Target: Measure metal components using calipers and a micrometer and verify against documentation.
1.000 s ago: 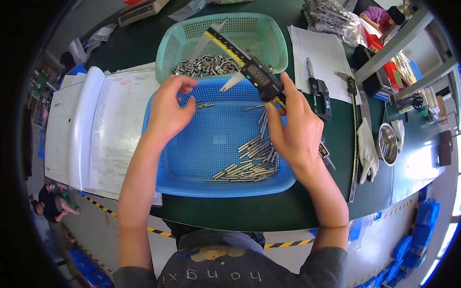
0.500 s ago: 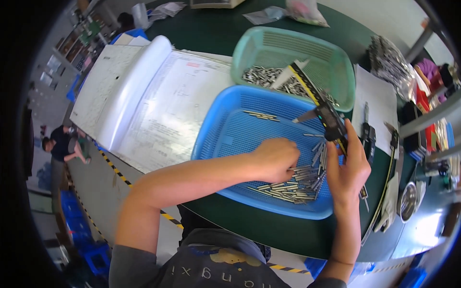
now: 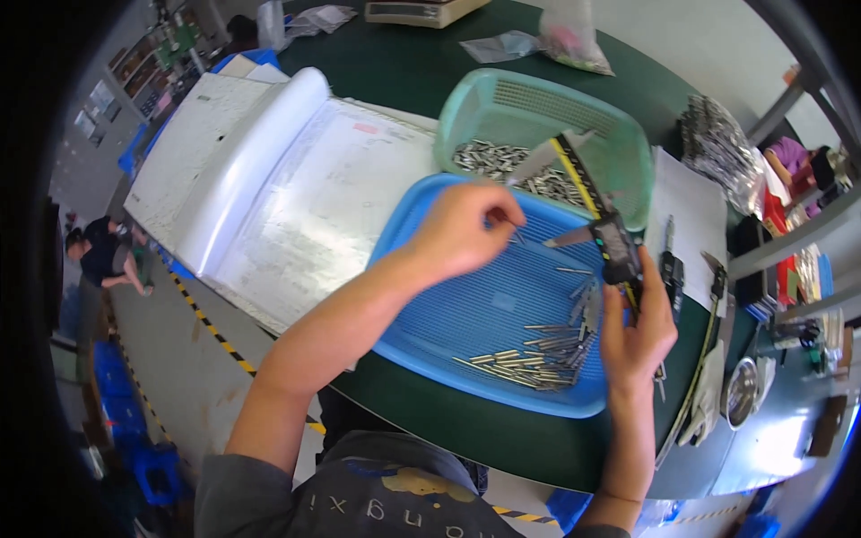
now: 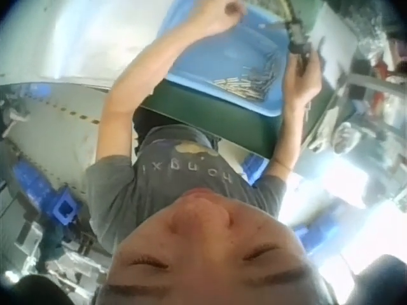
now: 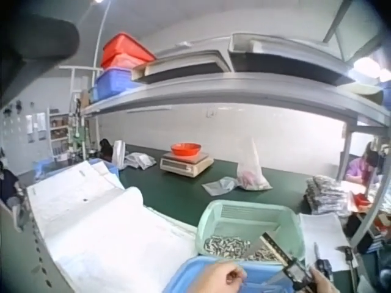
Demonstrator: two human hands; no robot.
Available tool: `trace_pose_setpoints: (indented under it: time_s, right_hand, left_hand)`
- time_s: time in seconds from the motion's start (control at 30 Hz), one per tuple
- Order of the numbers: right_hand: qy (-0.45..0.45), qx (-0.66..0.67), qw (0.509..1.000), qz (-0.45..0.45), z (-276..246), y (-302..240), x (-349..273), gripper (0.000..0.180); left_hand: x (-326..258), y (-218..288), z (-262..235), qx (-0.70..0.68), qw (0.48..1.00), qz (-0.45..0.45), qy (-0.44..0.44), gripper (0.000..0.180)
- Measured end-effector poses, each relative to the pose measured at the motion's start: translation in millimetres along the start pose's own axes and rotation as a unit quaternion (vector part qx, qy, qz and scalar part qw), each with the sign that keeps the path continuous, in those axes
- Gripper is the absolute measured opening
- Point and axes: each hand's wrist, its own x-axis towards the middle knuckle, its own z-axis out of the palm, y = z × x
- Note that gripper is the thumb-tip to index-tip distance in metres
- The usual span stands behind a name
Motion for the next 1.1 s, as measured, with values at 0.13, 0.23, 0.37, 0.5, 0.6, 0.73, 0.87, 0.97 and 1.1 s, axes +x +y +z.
trace_pose_setpoints:
  time_s: [0.13, 0.23, 0.37, 0.5, 0.6, 0.73, 0.87, 0.97, 1.1]
  right_hand:
    - [-0.012, 0.013, 1.0, 0.009, -0.5, -0.7, -0.3, 0.047]
    - [-0.007, 0.004, 1.0, -0.017, 0.8, -1.9, 1.0, 0.048]
    - [-0.015, -0.005, 0.999, -0.029, 1.0, -4.0, 2.9, 0.049]
    - [-0.018, -0.011, 0.999, -0.038, 0.1, -5.7, 3.9, 0.05]
    - [-0.067, 0.028, 0.997, 0.033, -3.1, -7.4, 1.3, 0.047]
    - [-0.02, 0.029, 0.999, -0.019, 2.2, -5.1, 3.4, 0.039]
    - [-0.014, 0.018, 1.0, -0.002, 1.9, -5.7, 2.2, 0.028]
    - [-0.015, -0.001, 1.0, 0.014, 0.9, -7.0, 1.0, 0.027]
    - [-0.007, -0.015, 1.0, 0.011, 1.4, -6.1, 1.3, 0.029]
  left_hand:
    - [6.2, 3.6, -16.3, -0.192, 0.977, -0.089, -0.023, 0.017]
    - [5.5, 11.4, -23.8, -0.279, 0.948, -0.141, -0.052, 0.021]
    - [6.0, 16.4, -30.5, -0.345, 0.918, -0.18, -0.07, 0.024]
    - [7.4, 14.0, -36.2, -0.347, 0.915, -0.192, -0.077, 0.022]
    - [8.3, 11.4, -41.8, -0.334, 0.911, -0.22, -0.103, 0.024]
    - [8.6, 10.9, -45.2, -0.333, 0.909, -0.227, -0.107, 0.023]
    - [8.4, 11.8, -44.7, -0.339, 0.907, -0.223, -0.112, 0.022]
    - [8.1, 12.3, -44.8, -0.338, 0.907, -0.223, -0.118, 0.023]
    - [7.5, 13.7, -42.5, -0.345, 0.904, -0.222, -0.117, 0.023]
